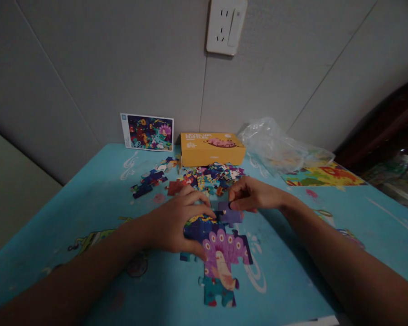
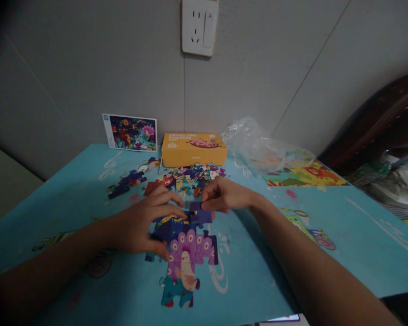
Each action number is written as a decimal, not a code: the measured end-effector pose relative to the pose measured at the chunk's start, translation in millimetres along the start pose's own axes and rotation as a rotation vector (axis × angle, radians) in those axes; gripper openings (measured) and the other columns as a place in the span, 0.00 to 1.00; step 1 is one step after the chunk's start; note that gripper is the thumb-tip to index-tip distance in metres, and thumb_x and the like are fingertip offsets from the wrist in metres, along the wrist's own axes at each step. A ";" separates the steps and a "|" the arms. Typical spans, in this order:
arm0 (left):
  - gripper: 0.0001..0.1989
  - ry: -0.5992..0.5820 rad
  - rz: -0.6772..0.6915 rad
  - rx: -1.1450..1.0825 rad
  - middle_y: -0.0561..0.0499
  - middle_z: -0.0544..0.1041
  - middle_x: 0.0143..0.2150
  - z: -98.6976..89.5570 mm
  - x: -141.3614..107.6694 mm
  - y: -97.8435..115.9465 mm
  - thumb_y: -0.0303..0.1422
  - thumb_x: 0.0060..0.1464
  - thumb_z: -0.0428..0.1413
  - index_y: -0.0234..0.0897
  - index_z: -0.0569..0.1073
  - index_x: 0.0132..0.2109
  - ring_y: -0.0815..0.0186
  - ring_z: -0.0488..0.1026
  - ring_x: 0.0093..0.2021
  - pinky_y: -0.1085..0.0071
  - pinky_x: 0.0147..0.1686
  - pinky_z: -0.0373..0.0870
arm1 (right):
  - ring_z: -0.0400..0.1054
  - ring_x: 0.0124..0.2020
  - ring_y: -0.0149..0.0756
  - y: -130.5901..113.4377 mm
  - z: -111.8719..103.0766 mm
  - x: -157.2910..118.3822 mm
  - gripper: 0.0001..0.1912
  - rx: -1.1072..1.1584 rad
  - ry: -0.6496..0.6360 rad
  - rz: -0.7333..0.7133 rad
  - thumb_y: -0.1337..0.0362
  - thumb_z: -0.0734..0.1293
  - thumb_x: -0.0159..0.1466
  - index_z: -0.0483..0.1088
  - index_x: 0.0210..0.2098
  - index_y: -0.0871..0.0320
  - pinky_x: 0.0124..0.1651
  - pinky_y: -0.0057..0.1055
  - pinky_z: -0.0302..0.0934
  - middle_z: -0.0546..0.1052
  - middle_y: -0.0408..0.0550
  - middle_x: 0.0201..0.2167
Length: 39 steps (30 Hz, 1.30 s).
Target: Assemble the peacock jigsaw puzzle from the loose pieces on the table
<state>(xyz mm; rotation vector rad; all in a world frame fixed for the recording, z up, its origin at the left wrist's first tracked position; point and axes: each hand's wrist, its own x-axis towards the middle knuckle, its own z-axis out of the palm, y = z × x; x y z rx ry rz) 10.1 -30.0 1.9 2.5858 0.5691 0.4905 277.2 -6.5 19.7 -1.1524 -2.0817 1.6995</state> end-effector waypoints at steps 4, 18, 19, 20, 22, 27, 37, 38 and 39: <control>0.35 -0.100 0.014 0.023 0.42 0.66 0.57 3.4 -2.9 2.1 0.52 0.41 0.67 0.44 0.73 0.55 0.49 0.61 0.56 0.51 0.57 0.60 | 0.63 0.15 0.26 3.5 -3.1 -4.9 0.09 -0.036 -0.071 0.126 0.61 0.71 0.54 0.70 0.28 0.60 0.17 0.22 0.55 0.74 0.40 0.17; 0.34 -0.093 -0.003 -0.017 0.42 0.64 0.55 -0.5 -5.3 10.8 0.41 0.40 0.66 0.41 0.71 0.57 0.51 0.63 0.55 0.54 0.57 0.62 | 0.55 0.18 0.24 2.5 14.0 12.9 0.17 0.064 0.416 -0.168 0.54 0.70 0.56 0.66 0.23 0.60 0.21 0.25 0.46 0.65 0.38 0.15; 0.35 -0.093 -0.001 -0.019 0.42 0.64 0.54 -0.8 -5.8 10.9 0.40 0.40 0.65 0.40 0.70 0.57 0.51 0.63 0.55 0.54 0.57 0.62 | 0.54 0.17 0.23 4.3 14.9 16.0 0.17 0.073 0.523 -0.180 0.53 0.70 0.55 0.65 0.23 0.60 0.21 0.25 0.45 0.64 0.37 0.15; 0.35 -0.096 0.000 -0.019 0.42 0.64 0.54 -1.2 -6.1 11.3 0.40 0.40 0.65 0.40 0.70 0.57 0.51 0.63 0.54 0.54 0.57 0.62 | 0.53 0.17 0.23 6.2 15.9 19.1 0.18 0.085 0.617 -0.191 0.52 0.70 0.55 0.65 0.22 0.59 0.20 0.25 0.44 0.64 0.37 0.15; 0.35 -0.096 -0.003 -0.014 0.42 0.65 0.53 -2.4 -6.5 12.3 0.39 0.40 0.65 0.40 0.69 0.58 0.51 0.64 0.53 0.53 0.57 0.61 | 0.53 0.16 0.23 9.9 18.6 24.9 0.19 0.114 0.721 -0.192 0.49 0.70 0.55 0.65 0.23 0.59 0.19 0.25 0.44 0.66 0.38 0.15; 0.38 -0.101 -0.021 -0.012 0.42 0.65 0.52 -4.1 -7.1 12.7 0.40 0.40 0.64 0.39 0.68 0.60 0.51 0.64 0.52 0.53 0.56 0.63 | 0.56 0.13 0.24 12.9 27.4 33.5 0.18 0.162 0.758 -0.120 0.49 0.69 0.54 0.67 0.28 0.59 0.16 0.26 0.46 0.76 0.46 0.21; 0.41 -0.099 -0.041 0.063 0.43 0.67 0.50 -5.8 -6.6 15.2 0.47 0.39 0.64 0.39 0.67 0.61 0.50 0.64 0.51 0.52 0.55 0.63 | 0.64 0.16 0.27 4.8 32.5 31.2 0.30 0.270 0.763 -0.137 0.56 0.71 0.52 0.63 0.50 0.61 0.19 0.30 0.60 0.80 0.57 0.41; 0.39 -0.084 -0.052 0.091 0.43 0.68 0.50 -6.6 -4.8 15.0 0.48 0.41 0.63 0.38 0.68 0.60 0.51 0.65 0.50 0.51 0.55 0.63 | 0.64 0.17 0.27 4.9 33.3 31.5 0.29 0.263 0.752 -0.145 0.55 0.71 0.52 0.64 0.49 0.61 0.19 0.30 0.60 0.80 0.58 0.40; 0.34 -0.050 -0.088 0.138 0.42 0.69 0.49 -7.5 -2.9 14.1 0.49 0.46 0.61 0.37 0.69 0.58 0.51 0.65 0.50 0.52 0.54 0.64 | 0.64 0.17 0.28 5.2 34.0 32.0 0.27 0.253 0.751 -0.151 0.55 0.71 0.52 0.64 0.48 0.61 0.19 0.29 0.59 0.80 0.57 0.39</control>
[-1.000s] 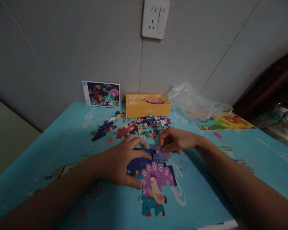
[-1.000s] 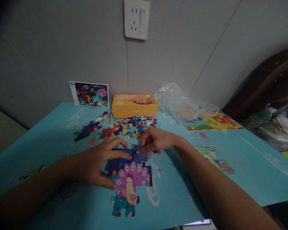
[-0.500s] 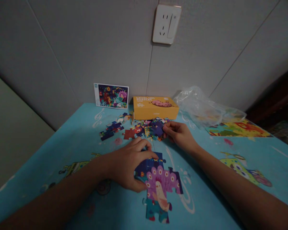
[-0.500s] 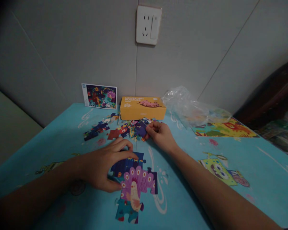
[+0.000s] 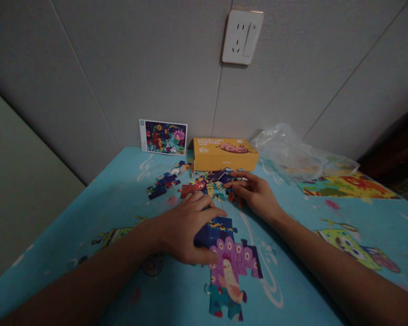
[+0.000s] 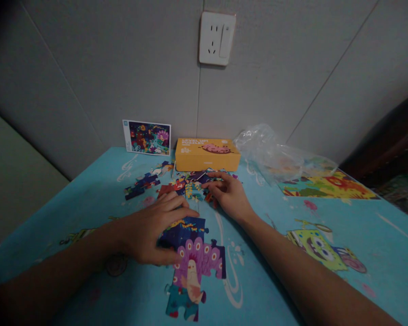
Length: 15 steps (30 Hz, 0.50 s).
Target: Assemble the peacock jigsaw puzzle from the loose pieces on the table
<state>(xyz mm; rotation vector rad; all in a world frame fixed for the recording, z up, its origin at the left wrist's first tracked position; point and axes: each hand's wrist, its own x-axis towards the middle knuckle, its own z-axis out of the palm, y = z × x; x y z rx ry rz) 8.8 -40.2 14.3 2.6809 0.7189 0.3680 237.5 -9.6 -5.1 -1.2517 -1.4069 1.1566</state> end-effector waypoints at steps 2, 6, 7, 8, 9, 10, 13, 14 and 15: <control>0.21 0.109 -0.193 0.154 0.41 0.70 0.47 -1.9 3.2 -3.8 0.42 0.55 0.54 0.34 0.71 0.52 0.52 0.66 0.49 0.53 0.54 0.64 | 0.66 0.20 0.30 1.5 0.8 0.3 0.26 -0.017 0.003 -0.015 0.55 0.70 0.53 0.65 0.46 0.62 0.18 0.28 0.57 0.80 0.56 0.36; 0.17 0.241 -0.833 0.540 0.33 0.70 0.45 -5.4 1.8 -14.8 0.35 0.57 0.50 0.27 0.70 0.49 0.46 0.66 0.49 0.53 0.46 0.68 | 0.69 0.23 0.33 5.8 0.4 2.0 0.22 -0.026 -0.011 -0.046 0.58 0.69 0.54 0.66 0.44 0.62 0.18 0.26 0.55 0.78 0.52 0.30; 0.19 0.206 -0.930 0.570 0.32 0.69 0.46 -5.8 0.2 -17.0 0.37 0.58 0.50 0.26 0.69 0.50 0.44 0.67 0.49 0.53 0.44 0.69 | 0.69 0.23 0.33 6.8 0.2 2.3 0.21 -0.027 -0.022 -0.050 0.59 0.69 0.54 0.66 0.44 0.62 0.18 0.26 0.55 0.78 0.51 0.29; 0.20 0.168 -0.992 0.580 0.31 0.69 0.46 -5.8 -1.4 -18.8 0.39 0.59 0.49 0.26 0.69 0.50 0.43 0.67 0.50 0.53 0.42 0.69 | 0.69 0.23 0.32 7.6 0.2 2.4 0.20 -0.031 -0.031 -0.054 0.59 0.68 0.54 0.66 0.44 0.62 0.19 0.26 0.55 0.78 0.50 0.28; 0.21 0.132 -1.019 0.576 0.31 0.69 0.47 -5.6 -2.8 -20.2 0.41 0.60 0.48 0.27 0.69 0.51 0.42 0.67 0.50 0.54 0.41 0.70 | 0.68 0.23 0.32 8.2 0.2 2.3 0.19 -0.038 -0.040 -0.056 0.60 0.68 0.54 0.66 0.43 0.62 0.19 0.26 0.55 0.78 0.50 0.28; 0.21 0.105 -1.019 0.568 0.31 0.69 0.47 -5.1 -3.7 -21.5 0.40 0.61 0.46 0.27 0.69 0.51 0.43 0.66 0.51 0.54 0.42 0.70 | 0.68 0.23 0.31 8.4 0.3 2.1 0.19 -0.045 -0.046 -0.058 0.60 0.68 0.54 0.67 0.43 0.62 0.19 0.26 0.55 0.77 0.49 0.27; 0.19 0.093 -0.963 0.561 0.32 0.69 0.48 -3.3 -3.9 -26.0 0.37 0.61 0.47 0.29 0.70 0.53 0.44 0.66 0.51 0.55 0.44 0.69 | 0.67 0.22 0.32 7.8 0.9 1.4 0.19 -0.051 -0.056 -0.061 0.59 0.68 0.54 0.67 0.43 0.62 0.19 0.26 0.55 0.77 0.49 0.26; 0.19 0.101 -0.947 0.557 0.33 0.69 0.48 -2.8 -3.4 -28.1 0.36 0.60 0.47 0.29 0.70 0.53 0.45 0.67 0.51 0.55 0.44 0.68 | 0.67 0.23 0.33 7.4 1.1 1.1 0.19 -0.050 -0.055 -0.062 0.59 0.68 0.54 0.67 0.43 0.62 0.18 0.26 0.54 0.77 0.49 0.26; 0.19 0.113 -0.936 0.550 0.33 0.70 0.48 -2.5 -2.8 -30.6 0.36 0.59 0.48 0.30 0.70 0.53 0.45 0.67 0.50 0.56 0.44 0.68 | 0.68 0.23 0.33 7.0 1.2 0.9 0.19 -0.048 -0.056 -0.063 0.59 0.68 0.54 0.68 0.43 0.62 0.18 0.26 0.53 0.77 0.49 0.26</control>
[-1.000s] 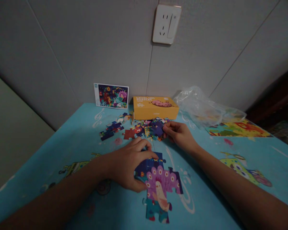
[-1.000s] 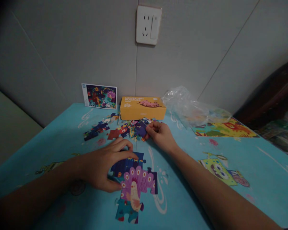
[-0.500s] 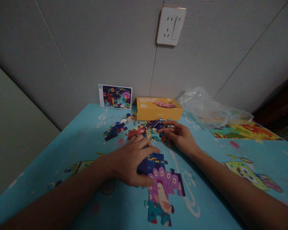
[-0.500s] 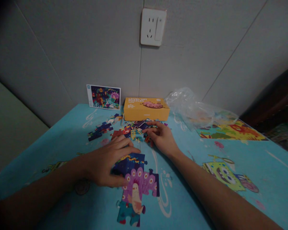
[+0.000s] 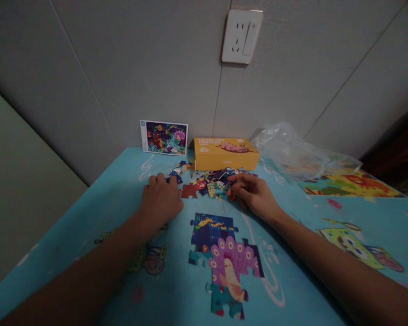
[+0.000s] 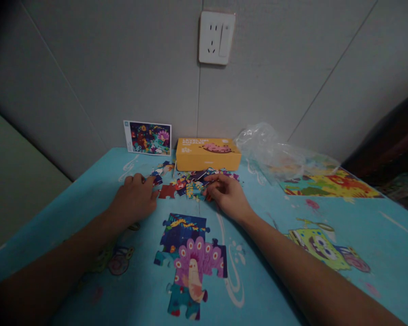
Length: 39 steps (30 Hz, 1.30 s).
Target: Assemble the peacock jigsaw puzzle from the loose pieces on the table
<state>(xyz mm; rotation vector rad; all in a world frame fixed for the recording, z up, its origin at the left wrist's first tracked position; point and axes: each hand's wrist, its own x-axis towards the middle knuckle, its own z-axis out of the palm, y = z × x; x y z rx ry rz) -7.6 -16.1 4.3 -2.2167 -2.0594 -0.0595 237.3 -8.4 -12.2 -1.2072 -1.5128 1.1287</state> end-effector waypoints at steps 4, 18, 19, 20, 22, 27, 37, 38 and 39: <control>0.19 0.047 0.017 -0.059 0.36 0.71 0.48 6.4 10.1 -5.8 0.34 0.57 0.49 0.30 0.71 0.53 0.49 0.69 0.48 0.59 0.46 0.68 | 0.67 0.22 0.32 -0.4 -0.2 -0.7 0.18 0.010 -0.003 -0.018 0.60 0.68 0.54 0.68 0.42 0.62 0.19 0.26 0.54 0.76 0.48 0.24; 0.26 0.038 0.033 -0.165 0.41 0.80 0.43 6.7 24.2 -20.6 0.26 0.43 0.54 0.26 0.74 0.53 0.54 0.76 0.44 0.63 0.46 0.69 | 0.66 0.22 0.31 0.4 -1.0 -0.5 0.17 -0.010 -0.013 -0.025 0.60 0.67 0.55 0.69 0.41 0.62 0.20 0.27 0.54 0.76 0.48 0.24; 0.25 0.056 0.029 -0.171 0.41 0.80 0.43 6.1 24.5 -20.4 0.26 0.45 0.54 0.26 0.74 0.53 0.54 0.76 0.45 0.63 0.46 0.69 | 0.66 0.22 0.31 0.4 -0.9 -0.6 0.17 -0.013 -0.013 -0.022 0.59 0.67 0.55 0.69 0.41 0.62 0.20 0.27 0.54 0.76 0.48 0.24; 0.24 0.086 0.021 -0.177 0.41 0.80 0.44 5.7 25.0 -20.2 0.26 0.47 0.52 0.27 0.74 0.53 0.54 0.75 0.45 0.63 0.47 0.68 | 0.66 0.22 0.31 0.4 -0.9 -0.6 0.17 -0.017 -0.014 -0.018 0.59 0.67 0.55 0.69 0.41 0.62 0.20 0.27 0.53 0.76 0.48 0.24; 0.21 0.166 0.002 -0.181 0.41 0.79 0.46 5.1 26.2 -20.7 0.26 0.52 0.48 0.28 0.74 0.52 0.55 0.75 0.48 0.62 0.51 0.66 | 0.65 0.21 0.31 0.1 -0.9 -0.9 0.18 -0.027 -0.017 -0.010 0.59 0.67 0.54 0.68 0.42 0.62 0.19 0.27 0.52 0.76 0.48 0.24; 0.19 0.243 -0.019 -0.127 0.38 0.78 0.46 5.9 27.1 -26.5 0.26 0.58 0.44 0.28 0.74 0.51 0.53 0.72 0.50 0.59 0.53 0.64 | 0.64 0.20 0.30 -1.6 -1.2 -1.5 0.17 -0.038 -0.017 -0.001 0.59 0.67 0.54 0.68 0.41 0.61 0.20 0.28 0.52 0.75 0.47 0.23; 0.19 0.094 -0.034 -0.037 0.36 0.76 0.44 18.7 27.7 -34.0 0.24 0.54 0.47 0.32 0.74 0.51 0.50 0.70 0.48 0.59 0.47 0.66 | 0.64 0.20 0.30 -4.8 -1.2 -2.0 0.16 -0.034 -0.018 0.003 0.60 0.67 0.54 0.69 0.40 0.61 0.21 0.28 0.53 0.75 0.47 0.23; 0.19 0.091 -0.034 -0.042 0.36 0.76 0.44 19.0 27.9 -34.2 0.24 0.54 0.46 0.32 0.74 0.51 0.50 0.70 0.48 0.59 0.47 0.66 | 0.64 0.20 0.30 -5.1 -1.4 -2.0 0.16 -0.034 -0.016 0.002 0.60 0.67 0.54 0.69 0.39 0.61 0.21 0.28 0.53 0.75 0.47 0.23; 0.19 0.090 -0.033 -0.046 0.36 0.75 0.44 19.0 28.0 -34.4 0.24 0.54 0.46 0.32 0.74 0.51 0.50 0.70 0.48 0.59 0.47 0.66 | 0.64 0.20 0.30 -5.2 -1.8 -2.0 0.16 -0.033 -0.014 0.000 0.59 0.67 0.54 0.69 0.39 0.61 0.21 0.28 0.54 0.75 0.47 0.23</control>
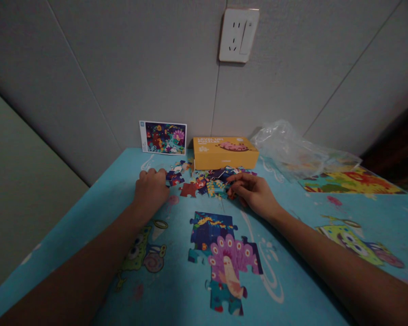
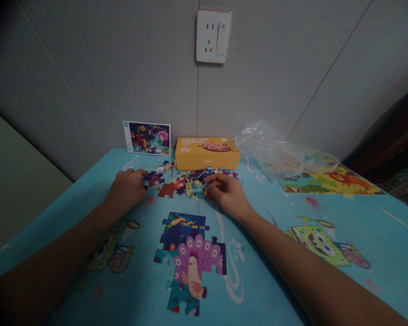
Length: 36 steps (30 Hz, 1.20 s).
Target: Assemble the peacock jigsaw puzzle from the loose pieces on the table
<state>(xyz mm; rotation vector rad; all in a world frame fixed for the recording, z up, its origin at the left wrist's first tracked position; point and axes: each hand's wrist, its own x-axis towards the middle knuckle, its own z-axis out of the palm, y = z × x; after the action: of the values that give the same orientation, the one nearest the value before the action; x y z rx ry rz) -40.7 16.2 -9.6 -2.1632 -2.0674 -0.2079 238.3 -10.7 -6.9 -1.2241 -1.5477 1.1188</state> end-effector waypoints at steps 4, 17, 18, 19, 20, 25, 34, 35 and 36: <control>0.19 0.019 -0.005 -0.017 0.37 0.75 0.44 0.2 -0.1 -0.7 0.25 0.53 0.48 0.31 0.74 0.51 0.50 0.69 0.49 0.59 0.48 0.65 | 0.65 0.21 0.32 0.1 -1.5 0.3 0.16 0.004 0.017 -0.011 0.59 0.67 0.53 0.69 0.39 0.62 0.23 0.30 0.57 0.75 0.48 0.23; 0.21 0.086 -0.023 -0.188 0.40 0.73 0.52 13.0 9.0 6.5 0.39 0.57 0.50 0.35 0.75 0.54 0.48 0.67 0.53 0.53 0.53 0.64 | 0.64 0.18 0.29 4.2 -2.4 1.9 0.15 0.025 0.049 -0.036 0.59 0.67 0.54 0.70 0.37 0.62 0.19 0.26 0.53 0.77 0.48 0.23; 0.22 0.082 -0.031 -0.187 0.40 0.73 0.52 13.1 8.8 6.6 0.39 0.57 0.50 0.36 0.75 0.54 0.48 0.67 0.53 0.53 0.53 0.65 | 0.64 0.18 0.29 4.2 -2.3 1.9 0.15 0.027 0.048 -0.035 0.59 0.67 0.54 0.70 0.37 0.62 0.19 0.26 0.52 0.77 0.47 0.23; 0.22 0.080 -0.035 -0.183 0.39 0.73 0.52 13.1 8.7 6.5 0.39 0.57 0.50 0.36 0.75 0.55 0.47 0.67 0.53 0.53 0.53 0.65 | 0.64 0.18 0.28 4.1 -2.4 1.8 0.14 0.028 0.049 -0.035 0.59 0.67 0.54 0.70 0.37 0.62 0.19 0.26 0.52 0.77 0.47 0.22; 0.22 0.080 -0.035 -0.178 0.39 0.73 0.52 13.0 8.6 6.1 0.39 0.57 0.50 0.36 0.74 0.55 0.47 0.68 0.53 0.53 0.53 0.66 | 0.63 0.17 0.28 4.0 -2.5 1.7 0.14 0.027 0.049 -0.036 0.59 0.67 0.54 0.70 0.37 0.62 0.19 0.26 0.51 0.76 0.47 0.22; 0.22 0.084 -0.031 -0.165 0.39 0.72 0.50 11.6 9.9 4.3 0.37 0.57 0.51 0.35 0.74 0.56 0.47 0.69 0.52 0.53 0.52 0.67 | 0.61 0.16 0.27 3.9 -3.1 1.4 0.13 0.021 0.049 -0.041 0.60 0.67 0.54 0.70 0.36 0.62 0.19 0.26 0.50 0.76 0.47 0.22; 0.23 0.055 0.021 -0.145 0.37 0.72 0.46 4.7 9.9 4.0 0.25 0.53 0.50 0.28 0.73 0.56 0.50 0.70 0.50 0.59 0.52 0.68 | 0.65 0.19 0.30 5.1 -3.9 2.5 0.13 0.000 0.045 -0.026 0.60 0.67 0.54 0.71 0.35 0.61 0.21 0.28 0.53 0.76 0.48 0.22; 0.23 0.062 0.017 -0.146 0.37 0.72 0.45 5.0 9.5 3.6 0.25 0.52 0.50 0.28 0.73 0.56 0.50 0.70 0.50 0.59 0.52 0.68 | 0.65 0.19 0.30 5.4 -3.9 2.6 0.13 0.000 0.046 -0.023 0.60 0.67 0.53 0.71 0.35 0.61 0.21 0.28 0.53 0.76 0.48 0.22; 0.24 0.071 0.016 -0.147 0.37 0.72 0.45 5.6 9.2 3.1 0.24 0.52 0.51 0.28 0.73 0.56 0.51 0.70 0.50 0.59 0.52 0.68 | 0.65 0.19 0.30 5.6 -3.8 2.6 0.13 0.004 0.046 -0.020 0.59 0.67 0.53 0.71 0.35 0.61 0.21 0.28 0.54 0.76 0.48 0.22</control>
<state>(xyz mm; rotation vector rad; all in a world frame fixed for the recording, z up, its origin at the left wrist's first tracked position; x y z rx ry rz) -37.2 26.1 -13.3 -2.2182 -2.0547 -0.4419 242.8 -6.9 -11.1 -1.2207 -1.5196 1.0731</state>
